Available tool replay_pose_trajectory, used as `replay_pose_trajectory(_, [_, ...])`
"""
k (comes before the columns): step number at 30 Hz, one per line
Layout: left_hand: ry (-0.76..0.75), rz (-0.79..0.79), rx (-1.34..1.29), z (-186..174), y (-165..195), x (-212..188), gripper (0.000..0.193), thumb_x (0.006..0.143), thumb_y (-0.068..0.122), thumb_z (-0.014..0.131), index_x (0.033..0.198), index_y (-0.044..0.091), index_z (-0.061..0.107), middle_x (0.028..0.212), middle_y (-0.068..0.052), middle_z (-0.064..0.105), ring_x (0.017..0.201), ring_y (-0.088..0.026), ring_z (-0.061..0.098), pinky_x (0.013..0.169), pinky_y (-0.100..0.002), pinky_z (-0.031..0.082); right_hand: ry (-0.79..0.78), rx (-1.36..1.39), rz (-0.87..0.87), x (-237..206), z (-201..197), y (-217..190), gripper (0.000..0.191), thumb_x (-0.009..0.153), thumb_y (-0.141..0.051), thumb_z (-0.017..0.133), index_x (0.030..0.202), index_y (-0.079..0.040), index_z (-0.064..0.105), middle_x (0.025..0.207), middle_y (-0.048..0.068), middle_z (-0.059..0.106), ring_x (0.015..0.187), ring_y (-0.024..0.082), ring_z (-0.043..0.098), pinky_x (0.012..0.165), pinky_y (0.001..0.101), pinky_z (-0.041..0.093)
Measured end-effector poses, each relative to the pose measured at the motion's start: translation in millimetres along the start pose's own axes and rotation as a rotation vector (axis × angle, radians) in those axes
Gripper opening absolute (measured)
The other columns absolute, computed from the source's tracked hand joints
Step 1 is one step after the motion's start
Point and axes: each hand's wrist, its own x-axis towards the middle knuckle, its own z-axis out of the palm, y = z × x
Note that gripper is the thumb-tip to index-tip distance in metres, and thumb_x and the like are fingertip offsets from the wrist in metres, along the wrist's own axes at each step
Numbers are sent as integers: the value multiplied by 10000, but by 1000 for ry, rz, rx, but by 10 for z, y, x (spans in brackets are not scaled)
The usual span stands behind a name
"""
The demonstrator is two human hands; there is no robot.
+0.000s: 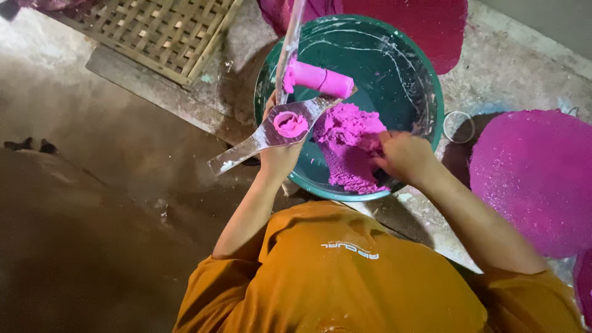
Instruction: The person uses a handheld metal extrusion tool to pipe bright pink paste in spiral rosettes onto round boards arranged on the workbench. They periodically refill the tool by scooping pink paste from a green basin, then resume piping rosettes onto additional boards.
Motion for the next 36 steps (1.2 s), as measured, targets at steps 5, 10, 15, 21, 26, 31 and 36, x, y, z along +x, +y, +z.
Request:
replay_pose_trajectory(5, [67, -53, -56, 5, -25, -63, 725, 927, -11, 797, 1530, 13, 395, 1330, -86, 595, 1171, -144, 617, 1034, -279, 517, -142, -160, 8, -93, -47, 238, 393, 961, -473, 555, 1132, -127, 628, 874, 165, 735, 830, 401, 725, 683, 541, 579])
replay_pose_trajectory(10, [44, -32, 40, -31, 0, -93, 718, 924, -10, 808, 1520, 10, 410, 1409, -85, 557, 1186, -141, 622, 1037, -275, 528, -251, 4, -112, -126, -530, 193, 337, 908, -320, 571, 1186, -152, 661, 1031, 156, 720, 930, 411, 693, 743, 557, 548])
replay_pose_trajectory(15, [64, 12, 80, -100, 24, -122, 701, 935, -2, 804, 1515, 7, 411, 1502, -84, 496, 1261, -144, 590, 1084, -283, 507, -610, -128, 55, -219, -938, 90, 325, 955, -423, 541, 1119, -218, 733, 1006, 118, 760, 993, 344, 729, 894, 491, 571])
replay_pose_trajectory(21, [58, 65, 103, -129, 15, -161, 610, 964, -13, 811, 1477, 30, 483, 1542, -83, 459, 1280, -140, 564, 1092, -273, 489, -772, -316, 196, -593, -1067, 133, 330, 1010, -417, 522, 1086, -214, 771, 956, 99, 801, 909, 319, 776, 817, 472, 601])
replay_pose_trajectory(26, [46, 30, 91, -167, 18, -185, 636, 964, 0, 814, 1496, 20, 466, 1513, -77, 466, 1278, -142, 572, 1094, -272, 494, -758, -298, 200, -724, -798, -81, 258, 973, -285, 537, 1081, -151, 729, 1002, 115, 769, 941, 341, 764, 819, 486, 609])
replay_pose_trajectory(31, [51, 94, 134, -207, -7, -155, 613, 974, -8, 795, 1487, 20, 462, 1571, -82, 430, 1291, -139, 564, 1098, -265, 491, -765, -268, 40, -707, -507, -291, 246, 894, -156, 566, 1010, -62, 760, 1026, 153, 750, 976, 324, 752, 836, 475, 604])
replay_pose_trajectory(36, [67, -22, 93, -207, -58, -129, 544, 975, -5, 794, 1452, 11, 534, 1444, -77, 550, 1216, -137, 615, 1080, -263, 508, -720, -10, -28, -573, -509, -565, 282, 931, -296, 560, 1123, -170, 725, 985, 170, 744, 933, 377, 724, 824, 503, 583])
